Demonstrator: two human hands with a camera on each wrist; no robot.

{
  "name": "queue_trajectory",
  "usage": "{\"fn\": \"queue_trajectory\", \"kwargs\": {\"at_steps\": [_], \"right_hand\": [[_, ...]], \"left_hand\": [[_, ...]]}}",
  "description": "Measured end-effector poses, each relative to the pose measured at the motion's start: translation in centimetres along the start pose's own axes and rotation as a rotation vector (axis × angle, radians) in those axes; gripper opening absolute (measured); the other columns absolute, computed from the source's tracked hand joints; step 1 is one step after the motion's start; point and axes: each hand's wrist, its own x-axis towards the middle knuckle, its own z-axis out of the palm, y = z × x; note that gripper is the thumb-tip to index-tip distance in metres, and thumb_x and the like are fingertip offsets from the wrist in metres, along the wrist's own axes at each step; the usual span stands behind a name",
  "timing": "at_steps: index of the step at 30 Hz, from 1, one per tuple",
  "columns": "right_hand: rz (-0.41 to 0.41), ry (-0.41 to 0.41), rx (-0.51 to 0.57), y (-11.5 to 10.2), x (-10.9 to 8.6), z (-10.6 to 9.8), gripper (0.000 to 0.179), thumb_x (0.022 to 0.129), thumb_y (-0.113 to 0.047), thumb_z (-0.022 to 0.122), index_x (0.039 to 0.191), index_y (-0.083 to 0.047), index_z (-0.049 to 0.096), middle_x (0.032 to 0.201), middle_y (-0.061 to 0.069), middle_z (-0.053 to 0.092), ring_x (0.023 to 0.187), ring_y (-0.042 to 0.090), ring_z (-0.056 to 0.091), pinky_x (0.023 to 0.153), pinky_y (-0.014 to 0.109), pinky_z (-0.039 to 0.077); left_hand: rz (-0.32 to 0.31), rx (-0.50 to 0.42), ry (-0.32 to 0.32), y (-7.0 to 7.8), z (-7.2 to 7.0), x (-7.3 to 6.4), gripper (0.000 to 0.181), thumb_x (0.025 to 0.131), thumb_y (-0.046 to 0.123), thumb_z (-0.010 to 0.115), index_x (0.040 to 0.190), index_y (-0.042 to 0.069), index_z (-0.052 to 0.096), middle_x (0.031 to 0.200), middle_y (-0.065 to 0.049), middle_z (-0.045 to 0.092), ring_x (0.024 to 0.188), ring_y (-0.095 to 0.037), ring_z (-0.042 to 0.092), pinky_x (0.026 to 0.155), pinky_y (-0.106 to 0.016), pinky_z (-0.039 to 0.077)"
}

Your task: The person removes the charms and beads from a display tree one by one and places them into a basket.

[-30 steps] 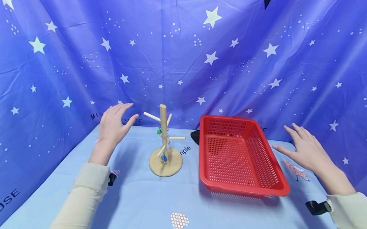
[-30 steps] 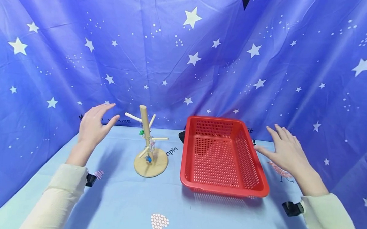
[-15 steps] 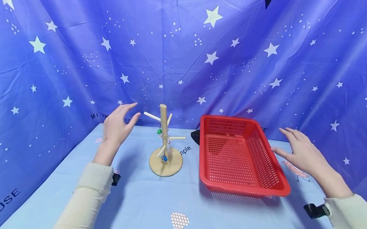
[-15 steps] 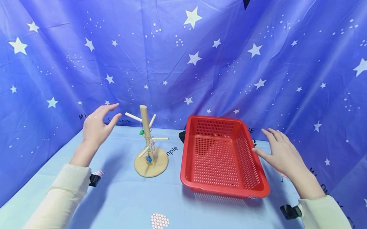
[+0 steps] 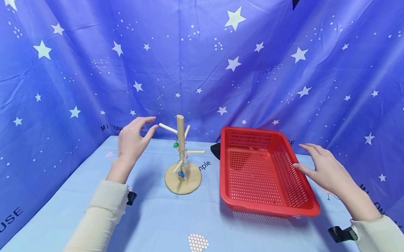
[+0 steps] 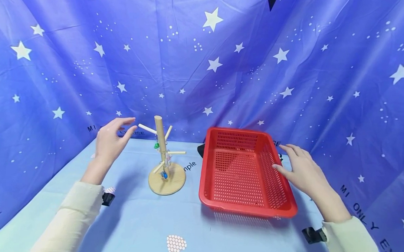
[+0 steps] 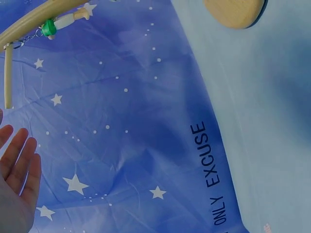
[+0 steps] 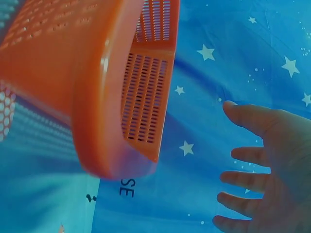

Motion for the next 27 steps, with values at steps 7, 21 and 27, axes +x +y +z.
{"fn": "queue_trajectory", "kwargs": {"at_steps": [7, 21, 27], "right_hand": [[-0.012, 0.015, 0.009, -1.0, 0.0, 0.2, 0.072, 0.091, -0.043, 0.071, 0.141, 0.003, 0.046, 0.139, 0.032, 0.048, 0.126, 0.055, 0.042, 0.096, 0.077, 0.037], [-0.013, 0.003, 0.029, -2.8, 0.2, 0.3, 0.075, 0.090, -0.048, 0.070, 0.141, 0.003, 0.046, 0.140, 0.031, 0.048, 0.127, 0.054, 0.042, 0.095, 0.077, 0.039], [-0.059, 0.030, 0.021, -3.5, 0.3, 0.5, 0.071, 0.090, -0.043, 0.072, 0.140, 0.001, 0.048, 0.139, 0.030, 0.050, 0.126, 0.053, 0.045, 0.098, 0.075, 0.039]], "left_hand": [[0.015, -0.001, 0.000, 0.2, 0.3, -0.1, 0.022, 0.093, 0.027, 0.072, 0.112, 0.016, 0.074, 0.108, -0.004, 0.075, 0.090, -0.023, 0.071, 0.070, -0.041, 0.056], [0.046, -0.041, 0.005, 0.7, 0.8, -0.2, 0.024, 0.091, 0.026, 0.075, 0.112, 0.014, 0.074, 0.104, -0.005, 0.076, 0.089, -0.026, 0.072, 0.072, -0.041, 0.058], [0.051, -0.053, 0.010, 0.9, 0.9, -0.3, 0.024, 0.091, 0.026, 0.074, 0.112, 0.013, 0.073, 0.103, -0.006, 0.076, 0.087, -0.024, 0.072, 0.072, -0.040, 0.058]]}}
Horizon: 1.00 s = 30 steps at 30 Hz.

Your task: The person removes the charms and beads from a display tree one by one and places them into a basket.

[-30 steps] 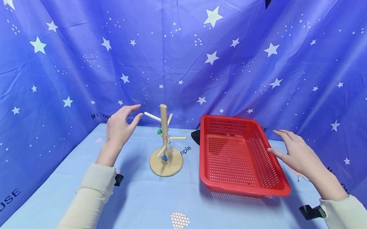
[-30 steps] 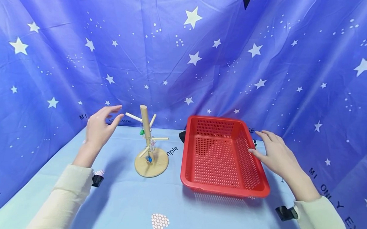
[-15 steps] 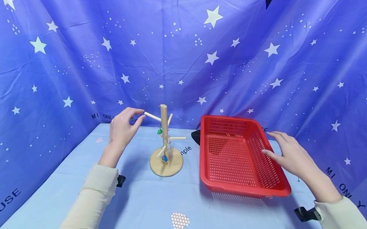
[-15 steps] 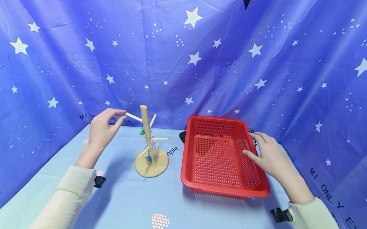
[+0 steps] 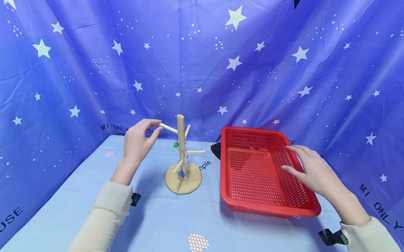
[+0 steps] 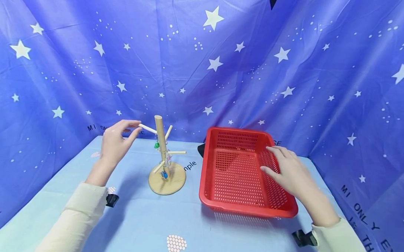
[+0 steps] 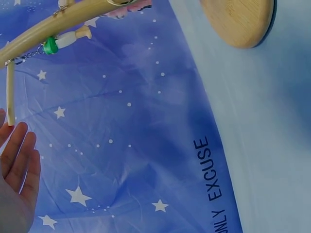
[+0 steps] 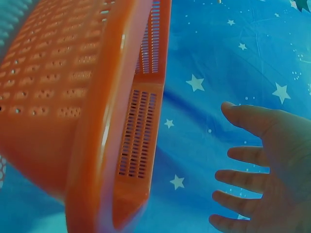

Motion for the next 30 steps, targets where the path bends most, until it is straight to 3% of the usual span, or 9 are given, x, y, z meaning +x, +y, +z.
{"fn": "queue_trajectory", "kwargs": {"at_steps": [8, 16, 23, 30], "right_hand": [[-0.023, -0.019, 0.012, -1.5, 0.4, 0.2, 0.069, 0.092, -0.041, 0.070, 0.143, -0.002, 0.046, 0.141, 0.027, 0.050, 0.126, 0.052, 0.046, 0.095, 0.074, 0.041], [-0.032, -0.029, 0.050, -3.0, 0.9, 0.6, 0.069, 0.093, -0.043, 0.069, 0.144, -0.003, 0.046, 0.144, 0.024, 0.048, 0.129, 0.051, 0.045, 0.098, 0.073, 0.041], [-0.063, -0.029, 0.071, -4.4, 2.0, 1.3, 0.066, 0.093, -0.042, 0.068, 0.144, -0.004, 0.047, 0.143, 0.022, 0.050, 0.131, 0.048, 0.045, 0.102, 0.071, 0.040], [-0.079, -0.047, 0.121, -5.8, 3.1, 2.2, 0.067, 0.092, -0.042, 0.070, 0.144, -0.008, 0.047, 0.144, 0.019, 0.051, 0.134, 0.043, 0.045, 0.105, 0.067, 0.041]], "left_hand": [[-0.025, -0.064, 0.011, 0.2, 0.2, 0.2, 0.020, 0.093, 0.022, 0.072, 0.108, 0.010, 0.073, 0.101, -0.008, 0.076, 0.087, -0.027, 0.073, 0.078, -0.042, 0.059], [-0.117, -0.132, -0.020, 0.4, 0.2, 0.6, 0.016, 0.096, 0.022, 0.068, 0.103, 0.009, 0.075, 0.101, -0.010, 0.076, 0.091, -0.026, 0.073, 0.080, -0.042, 0.061], [-0.193, -0.193, -0.084, 0.6, -0.2, 1.2, 0.016, 0.095, 0.022, 0.068, 0.102, 0.008, 0.074, 0.101, -0.011, 0.076, 0.093, -0.026, 0.072, 0.080, -0.042, 0.062], [-0.225, -0.164, -0.175, 0.6, -0.8, 2.0, 0.013, 0.095, 0.021, 0.069, 0.101, 0.010, 0.074, 0.100, -0.010, 0.077, 0.091, -0.025, 0.072, 0.078, -0.040, 0.059]]}}
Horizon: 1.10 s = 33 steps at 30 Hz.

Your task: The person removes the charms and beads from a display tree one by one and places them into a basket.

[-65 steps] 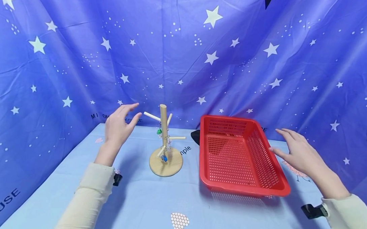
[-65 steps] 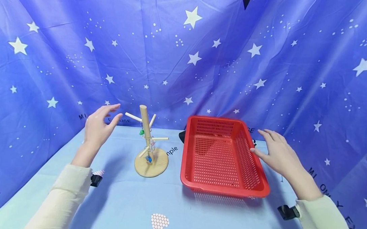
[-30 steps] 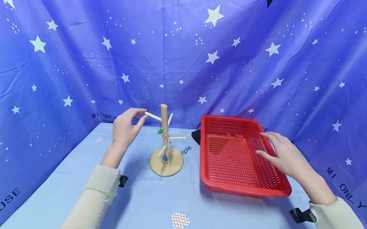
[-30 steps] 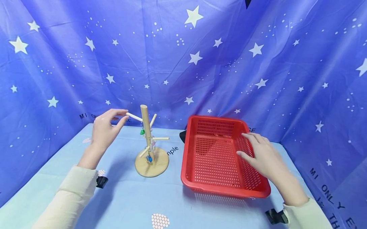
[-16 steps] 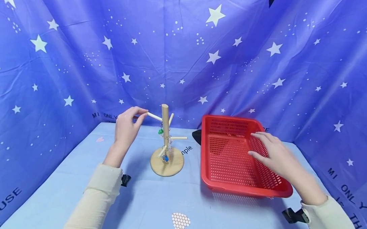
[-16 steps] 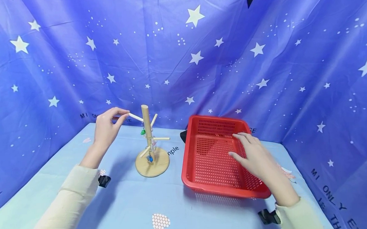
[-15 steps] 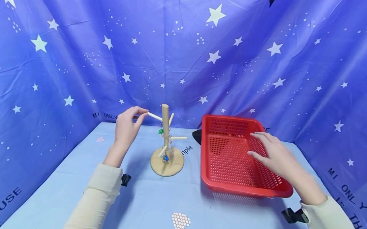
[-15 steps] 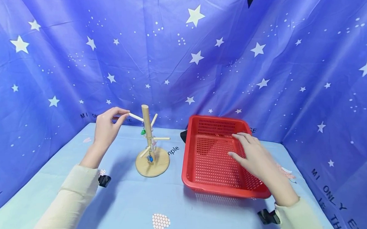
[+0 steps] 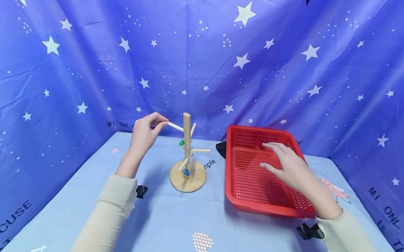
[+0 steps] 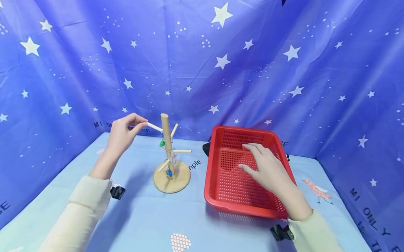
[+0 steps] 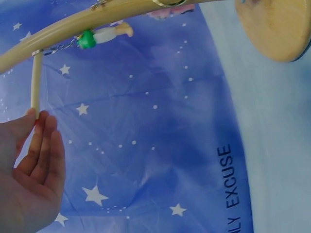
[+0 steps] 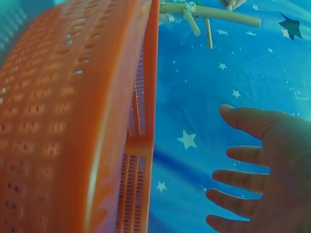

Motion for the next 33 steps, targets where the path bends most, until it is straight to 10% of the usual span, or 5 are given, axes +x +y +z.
{"fn": "queue_trajectory", "kwargs": {"at_steps": [18, 33], "right_hand": [[-0.028, -0.061, 0.203, -2.9, 2.7, 1.7, 0.062, 0.094, -0.044, 0.067, 0.145, -0.012, 0.049, 0.144, 0.012, 0.056, 0.136, 0.036, 0.049, 0.109, 0.061, 0.043], [-0.047, -0.049, 0.341, -4.9, 5.0, 3.6, 0.055, 0.095, -0.032, 0.069, 0.141, -0.007, 0.052, 0.139, 0.014, 0.060, 0.132, 0.033, 0.054, 0.111, 0.055, 0.043]], "left_hand": [[-0.077, -0.047, -0.253, 0.0, -1.9, 1.7, 0.014, 0.096, 0.022, 0.067, 0.101, 0.011, 0.073, 0.096, -0.012, 0.074, 0.082, -0.021, 0.063, 0.071, -0.031, 0.047], [-0.080, -0.142, -0.304, -1.0, -1.9, 2.4, 0.013, 0.096, 0.018, 0.068, 0.102, 0.007, 0.071, 0.096, -0.014, 0.073, 0.078, -0.016, 0.065, 0.070, -0.024, 0.054]]}}
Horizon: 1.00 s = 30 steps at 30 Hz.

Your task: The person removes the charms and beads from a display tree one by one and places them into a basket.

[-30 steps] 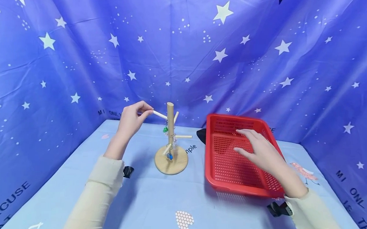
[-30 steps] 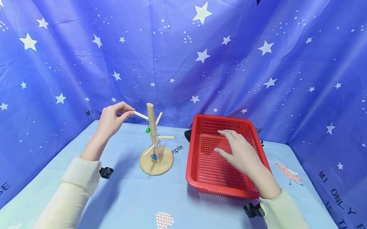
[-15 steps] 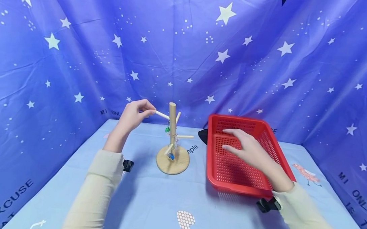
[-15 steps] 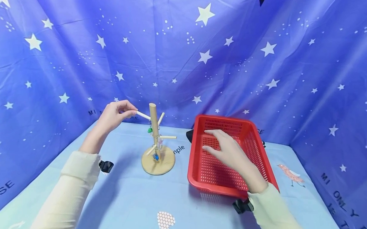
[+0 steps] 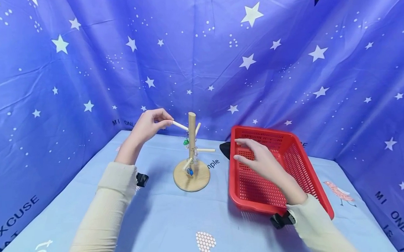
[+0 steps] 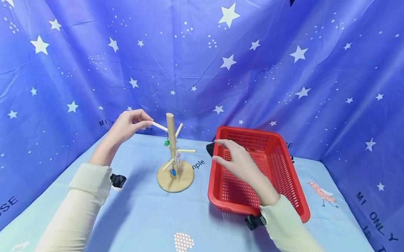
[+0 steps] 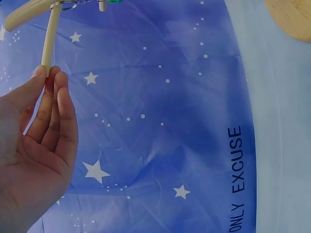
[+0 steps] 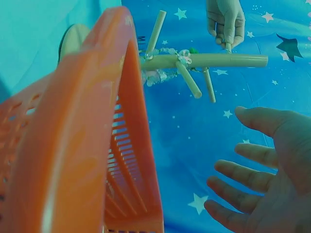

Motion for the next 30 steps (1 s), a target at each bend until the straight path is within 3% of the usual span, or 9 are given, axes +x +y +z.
{"fn": "queue_trajectory", "kwargs": {"at_steps": [4, 11, 20, 30], "right_hand": [[-0.004, 0.000, 0.052, -0.4, 0.5, 0.4, 0.053, 0.094, -0.031, 0.070, 0.140, -0.009, 0.054, 0.138, 0.014, 0.061, 0.131, 0.032, 0.055, 0.111, 0.053, 0.044], [0.008, 0.002, 0.110, -1.0, 1.3, 1.1, 0.047, 0.094, -0.027, 0.071, 0.136, -0.011, 0.057, 0.134, 0.013, 0.064, 0.126, 0.031, 0.059, 0.108, 0.051, 0.048], [0.032, -0.017, 0.238, -1.8, 2.4, 2.3, 0.044, 0.096, -0.026, 0.068, 0.135, -0.011, 0.057, 0.132, 0.015, 0.065, 0.123, 0.034, 0.062, 0.107, 0.053, 0.048], [0.069, -0.035, 0.350, -2.2, 3.7, 3.7, 0.038, 0.099, -0.029, 0.063, 0.133, -0.012, 0.060, 0.130, 0.011, 0.066, 0.116, 0.027, 0.066, 0.099, 0.045, 0.054]], "left_hand": [[0.000, -0.006, -0.008, 0.0, 0.1, 0.1, 0.013, 0.096, 0.018, 0.068, 0.102, 0.007, 0.071, 0.096, -0.014, 0.073, 0.078, -0.015, 0.065, 0.071, -0.024, 0.055], [-0.014, -0.033, -0.027, 0.2, 0.1, 0.1, 0.015, 0.096, 0.019, 0.068, 0.103, 0.006, 0.071, 0.096, -0.014, 0.072, 0.086, -0.030, 0.067, 0.074, -0.025, 0.056], [-0.015, -0.042, -0.017, -0.2, 0.0, 0.1, 0.015, 0.095, 0.018, 0.068, 0.103, 0.005, 0.071, 0.099, -0.016, 0.073, 0.076, -0.009, 0.064, 0.074, -0.022, 0.056], [-0.011, -0.050, -0.017, -0.2, 0.1, 0.1, 0.017, 0.095, 0.019, 0.069, 0.104, 0.005, 0.071, 0.100, -0.017, 0.073, 0.076, -0.007, 0.065, 0.075, -0.023, 0.057]]}}
